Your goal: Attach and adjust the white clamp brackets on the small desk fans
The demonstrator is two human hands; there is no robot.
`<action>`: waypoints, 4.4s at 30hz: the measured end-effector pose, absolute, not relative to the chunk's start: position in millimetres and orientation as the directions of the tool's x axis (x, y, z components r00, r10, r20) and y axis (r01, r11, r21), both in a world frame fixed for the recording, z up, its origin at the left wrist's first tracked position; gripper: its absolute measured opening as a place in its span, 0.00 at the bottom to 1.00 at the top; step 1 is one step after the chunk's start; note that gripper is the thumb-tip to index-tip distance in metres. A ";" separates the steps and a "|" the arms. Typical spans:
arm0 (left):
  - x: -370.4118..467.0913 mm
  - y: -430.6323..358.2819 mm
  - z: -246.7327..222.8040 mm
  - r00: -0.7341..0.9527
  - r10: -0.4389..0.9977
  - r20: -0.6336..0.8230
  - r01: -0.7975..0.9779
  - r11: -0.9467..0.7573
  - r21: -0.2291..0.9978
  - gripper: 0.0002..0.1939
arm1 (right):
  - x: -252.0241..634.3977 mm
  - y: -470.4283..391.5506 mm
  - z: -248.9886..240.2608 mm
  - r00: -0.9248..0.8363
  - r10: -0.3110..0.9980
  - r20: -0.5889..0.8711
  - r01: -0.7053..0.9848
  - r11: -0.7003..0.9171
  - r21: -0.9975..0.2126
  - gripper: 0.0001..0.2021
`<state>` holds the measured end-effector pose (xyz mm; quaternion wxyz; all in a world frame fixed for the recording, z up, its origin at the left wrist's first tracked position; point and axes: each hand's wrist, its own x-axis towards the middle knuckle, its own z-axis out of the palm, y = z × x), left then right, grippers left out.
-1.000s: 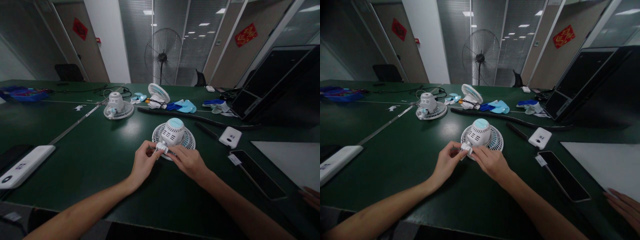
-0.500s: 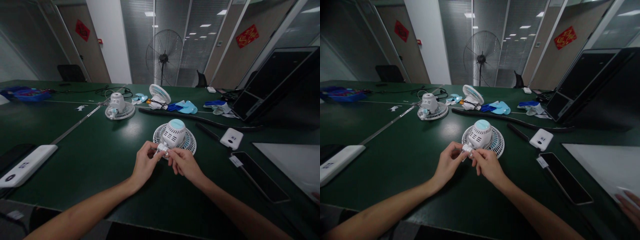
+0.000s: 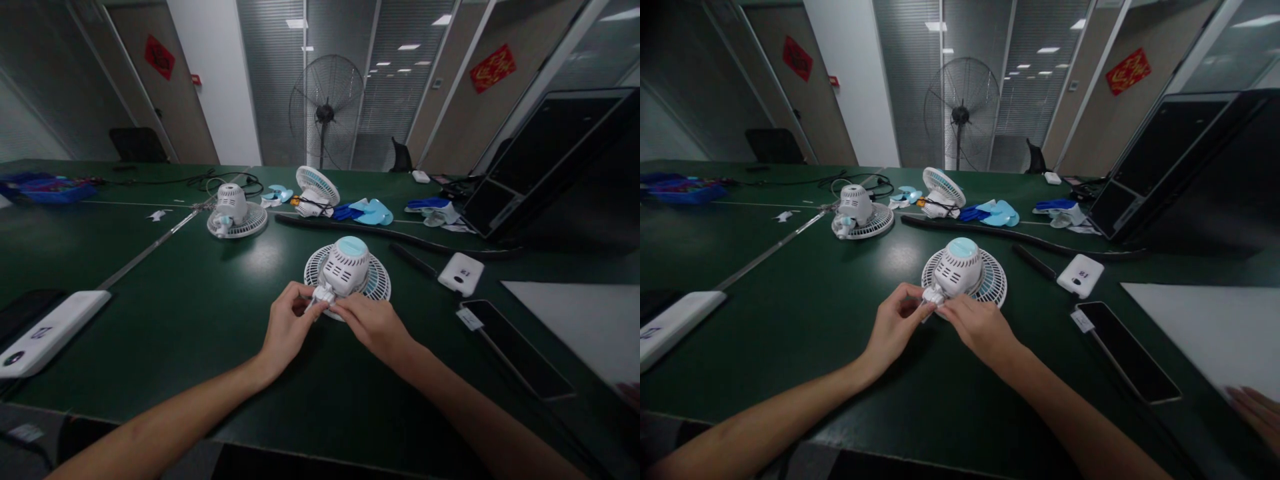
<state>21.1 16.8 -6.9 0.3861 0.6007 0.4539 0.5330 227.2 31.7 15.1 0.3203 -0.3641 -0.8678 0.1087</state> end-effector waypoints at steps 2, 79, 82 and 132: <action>21.0 16.0 -5.3 0.019 0.956 0.294 0.133 -0.294 0.947 0.10 | 219.7 30.3 13.5 -0.415 0.861 0.292 0.509 0.486 -0.710 0.19; 18.7 20.1 -10.5 0.013 0.953 0.302 0.161 -0.300 0.940 0.10 | 234.1 29.4 14.0 -0.583 0.702 0.410 0.612 0.711 -0.347 0.16; 18.1 19.2 -11.3 0.030 0.951 0.307 0.156 -0.308 0.938 0.10 | 225.6 29.0 9.2 -0.496 0.797 0.345 0.534 0.594 -0.602 0.16; 18.2 20.8 -10.6 0.034 0.947 0.318 0.161 -0.319 0.934 0.10 | 229.8 27.6 21.0 -0.539 0.767 0.349 0.640 0.642 -0.422 0.17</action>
